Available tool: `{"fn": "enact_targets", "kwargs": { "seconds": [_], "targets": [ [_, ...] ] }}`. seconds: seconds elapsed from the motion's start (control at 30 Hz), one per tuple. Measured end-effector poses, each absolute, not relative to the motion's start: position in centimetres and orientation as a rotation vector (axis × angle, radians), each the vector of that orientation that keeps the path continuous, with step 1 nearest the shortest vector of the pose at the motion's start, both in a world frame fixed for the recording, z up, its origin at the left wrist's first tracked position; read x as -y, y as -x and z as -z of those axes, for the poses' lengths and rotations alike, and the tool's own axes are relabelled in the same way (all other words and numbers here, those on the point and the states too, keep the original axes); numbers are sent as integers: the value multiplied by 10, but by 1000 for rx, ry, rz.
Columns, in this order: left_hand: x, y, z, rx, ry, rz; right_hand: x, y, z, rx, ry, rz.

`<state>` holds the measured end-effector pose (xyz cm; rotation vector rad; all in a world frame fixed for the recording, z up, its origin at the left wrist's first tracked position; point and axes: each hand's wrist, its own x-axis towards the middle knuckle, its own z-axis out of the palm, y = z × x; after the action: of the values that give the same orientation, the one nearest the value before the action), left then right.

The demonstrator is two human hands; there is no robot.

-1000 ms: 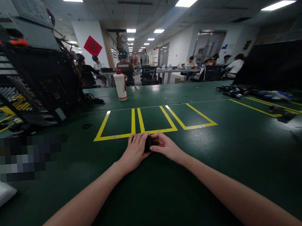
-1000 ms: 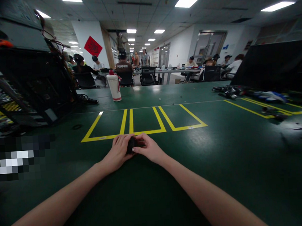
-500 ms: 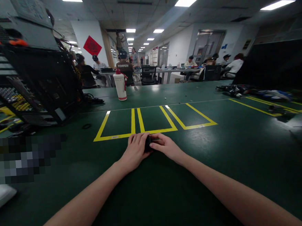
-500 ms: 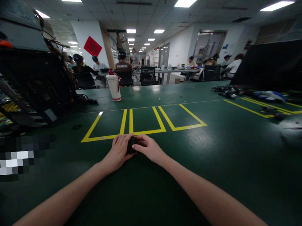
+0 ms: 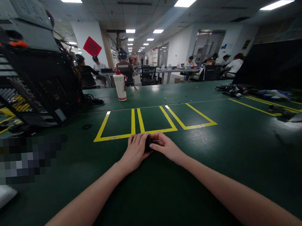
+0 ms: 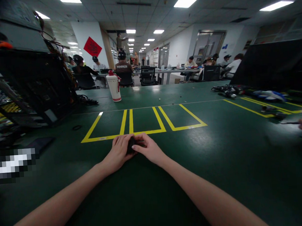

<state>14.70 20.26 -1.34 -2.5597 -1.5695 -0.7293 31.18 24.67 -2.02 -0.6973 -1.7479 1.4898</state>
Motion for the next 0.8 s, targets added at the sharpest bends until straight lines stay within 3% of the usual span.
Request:
{"fn": "enact_targets", "kwargs": {
  "seconds": [0.8],
  "targets": [
    [-203,-147,14,1586,2552,699,-249,-314,23,1812,668,-1494]
  ]
}}
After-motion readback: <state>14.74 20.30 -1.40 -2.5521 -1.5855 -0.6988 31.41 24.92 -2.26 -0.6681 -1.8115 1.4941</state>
